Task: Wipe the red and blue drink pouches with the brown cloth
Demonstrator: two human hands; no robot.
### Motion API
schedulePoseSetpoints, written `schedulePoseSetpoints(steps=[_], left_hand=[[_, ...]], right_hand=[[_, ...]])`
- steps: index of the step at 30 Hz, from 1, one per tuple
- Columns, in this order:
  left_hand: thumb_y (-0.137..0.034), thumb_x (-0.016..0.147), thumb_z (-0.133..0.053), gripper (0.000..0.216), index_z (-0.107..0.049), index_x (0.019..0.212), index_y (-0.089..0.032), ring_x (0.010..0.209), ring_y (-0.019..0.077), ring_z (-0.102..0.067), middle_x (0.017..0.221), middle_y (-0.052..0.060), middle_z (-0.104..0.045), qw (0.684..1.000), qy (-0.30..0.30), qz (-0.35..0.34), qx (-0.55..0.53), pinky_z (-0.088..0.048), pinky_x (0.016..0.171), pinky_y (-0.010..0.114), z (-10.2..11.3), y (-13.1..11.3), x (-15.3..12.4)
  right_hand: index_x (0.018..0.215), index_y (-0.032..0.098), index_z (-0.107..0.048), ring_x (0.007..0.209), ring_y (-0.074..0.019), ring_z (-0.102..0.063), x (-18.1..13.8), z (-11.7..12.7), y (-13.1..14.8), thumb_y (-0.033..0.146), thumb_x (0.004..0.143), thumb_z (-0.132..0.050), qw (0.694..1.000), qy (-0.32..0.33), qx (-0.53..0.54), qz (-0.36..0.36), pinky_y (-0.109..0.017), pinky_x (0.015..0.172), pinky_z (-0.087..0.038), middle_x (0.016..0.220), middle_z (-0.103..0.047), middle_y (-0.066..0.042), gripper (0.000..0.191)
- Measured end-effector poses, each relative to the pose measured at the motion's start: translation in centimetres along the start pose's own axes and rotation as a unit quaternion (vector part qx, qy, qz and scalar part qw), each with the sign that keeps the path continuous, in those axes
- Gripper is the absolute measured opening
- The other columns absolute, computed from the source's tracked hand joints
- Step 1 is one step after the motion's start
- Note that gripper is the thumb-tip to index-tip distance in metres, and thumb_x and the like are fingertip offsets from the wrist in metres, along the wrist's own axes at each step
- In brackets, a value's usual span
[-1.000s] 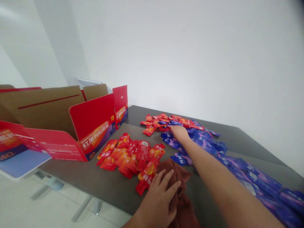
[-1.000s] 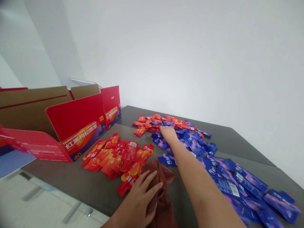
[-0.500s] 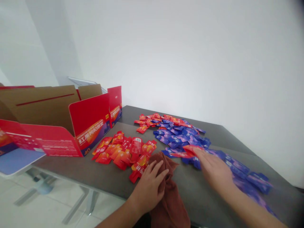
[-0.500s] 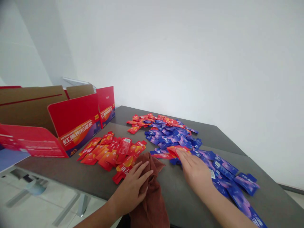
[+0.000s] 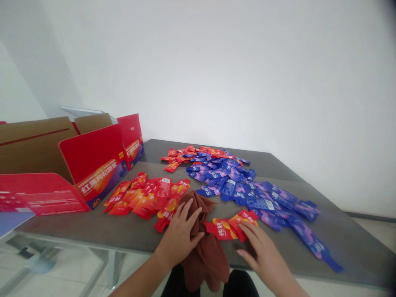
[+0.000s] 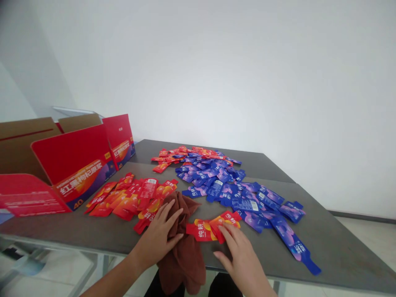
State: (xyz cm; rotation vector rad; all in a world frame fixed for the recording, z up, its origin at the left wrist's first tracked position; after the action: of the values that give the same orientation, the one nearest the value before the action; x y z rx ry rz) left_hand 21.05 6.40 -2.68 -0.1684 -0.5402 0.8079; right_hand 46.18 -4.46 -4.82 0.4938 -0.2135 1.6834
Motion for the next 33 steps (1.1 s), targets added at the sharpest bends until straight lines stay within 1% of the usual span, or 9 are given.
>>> schedulePoseSetpoints(steps=[5,13,17,20,23,25,28,30,33], left_hand=[[-0.027,0.079,-0.066,0.057,-0.048,0.134,-0.027,0.135,0.0335,-0.032,0.149,0.009,-0.036,1.0,0.024,0.009,-0.01,-0.033,0.109,0.055,0.2,0.1,0.5],[-0.003,0.075,-0.055,0.049,-0.06,0.119,-0.023,0.127,0.0256,-0.045,0.139,0.008,-0.048,0.998,-0.015,0.01,-0.06,-0.038,0.108,0.047,0.6,0.7,0.7],[-0.003,0.083,-0.045,0.037,-0.064,0.108,-0.022,0.117,0.0221,-0.054,0.125,0.006,-0.058,0.995,-0.062,0.029,-0.075,-0.044,0.103,0.044,0.8,1.3,0.7],[-0.007,0.086,-0.044,0.034,-0.064,0.109,-0.022,0.118,0.0228,-0.053,0.126,0.007,-0.057,0.994,-0.066,0.033,-0.074,-0.044,0.104,0.044,0.8,1.3,0.4],[-0.013,0.086,-0.049,0.039,-0.055,0.123,-0.022,0.127,0.0255,-0.045,0.138,0.009,-0.048,0.995,-0.061,0.039,-0.065,-0.039,0.108,0.048,0.8,0.7,-0.4],[-0.021,0.086,-0.055,0.05,-0.045,0.134,-0.022,0.135,0.0282,-0.036,0.146,0.011,-0.039,0.996,-0.058,0.043,-0.061,-0.034,0.11,0.051,0.8,0.2,-1.1],[-0.029,0.086,-0.056,0.059,-0.035,0.141,-0.023,0.14,0.0306,-0.026,0.151,0.012,-0.03,0.995,-0.061,0.045,-0.063,-0.029,0.112,0.055,1.6,-0.4,-1.8],[-0.031,0.09,-0.051,0.053,-0.036,0.14,-0.022,0.139,0.0291,-0.027,0.151,0.012,-0.031,0.992,-0.082,0.039,-0.087,-0.029,0.112,0.052,3.1,-0.9,-1.7],[-0.03,0.093,-0.044,0.04,-0.048,0.132,-0.021,0.131,0.0258,-0.042,0.14,0.011,-0.048,0.982,-0.088,0.03,-0.167,-0.033,0.11,0.046,6.2,-1.7,-0.7]], right_hand=[[0.129,0.017,-0.053,0.124,-0.0276,-0.051,0.9,-0.5,0.2,0.039,0.089,-0.053,0.998,-0.052,0.007,-0.047,-0.046,0.101,-0.044,0.135,-0.053,-0.014,0.046],[0.107,0.013,-0.068,0.098,-0.0246,-0.068,0.4,-0.1,1.1,0.022,0.086,-0.042,0.988,-0.073,-0.126,-0.051,-0.037,0.087,-0.055,0.111,-0.07,-0.013,0.034],[0.108,0.014,-0.068,0.097,-0.0242,-0.069,0.1,0.7,0.7,0.026,0.09,-0.038,0.986,-0.087,-0.133,-0.054,-0.036,0.085,-0.055,0.11,-0.07,-0.012,0.037],[0.111,0.016,-0.067,0.094,-0.0245,-0.07,-0.3,2.1,0.0,0.031,0.091,-0.035,0.984,-0.099,-0.086,-0.119,-0.037,0.082,-0.056,0.107,-0.071,-0.011,0.04],[0.112,0.021,-0.067,0.096,-0.0254,-0.069,-1.0,4.1,-0.3,0.037,0.091,-0.034,0.969,-0.115,0.021,-0.216,-0.038,0.082,-0.056,0.107,-0.072,-0.008,0.043],[0.11,0.021,-0.068,0.105,-0.0273,-0.065,-1.6,5.2,-0.1,0.043,0.089,-0.038,0.939,-0.131,0.117,-0.297,-0.038,0.087,-0.054,0.111,-0.071,-0.008,0.043],[0.107,0.02,-0.069,0.115,-0.0292,-0.059,-2.2,6.0,0.7,0.052,0.085,-0.047,0.853,-0.156,0.293,-0.404,-0.04,0.096,-0.048,0.115,-0.069,-0.009,0.045],[0.105,0.02,-0.069,0.112,-0.0289,-0.061,-1.9,5.9,1.8,0.052,0.083,-0.05,0.784,-0.15,0.439,-0.412,-0.041,0.095,-0.049,0.113,-0.07,-0.008,0.043],[0.096,0.018,-0.071,0.099,-0.0278,-0.067,-0.6,5.7,4.1,0.045,0.083,-0.051,0.698,-0.07,0.601,-0.383,-0.04,0.085,-0.055,0.101,-0.073,-0.009,0.036]])
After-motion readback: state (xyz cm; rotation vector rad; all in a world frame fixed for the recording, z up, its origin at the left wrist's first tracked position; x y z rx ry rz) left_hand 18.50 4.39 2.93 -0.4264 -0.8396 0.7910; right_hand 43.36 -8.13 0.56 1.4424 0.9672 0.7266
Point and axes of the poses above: each hand's wrist, its own x-axis towards the middle knuckle, its own z-axis out of the back of the hand, y = z × x, the point moved 3 cm from there along x, towards the middle knuckle
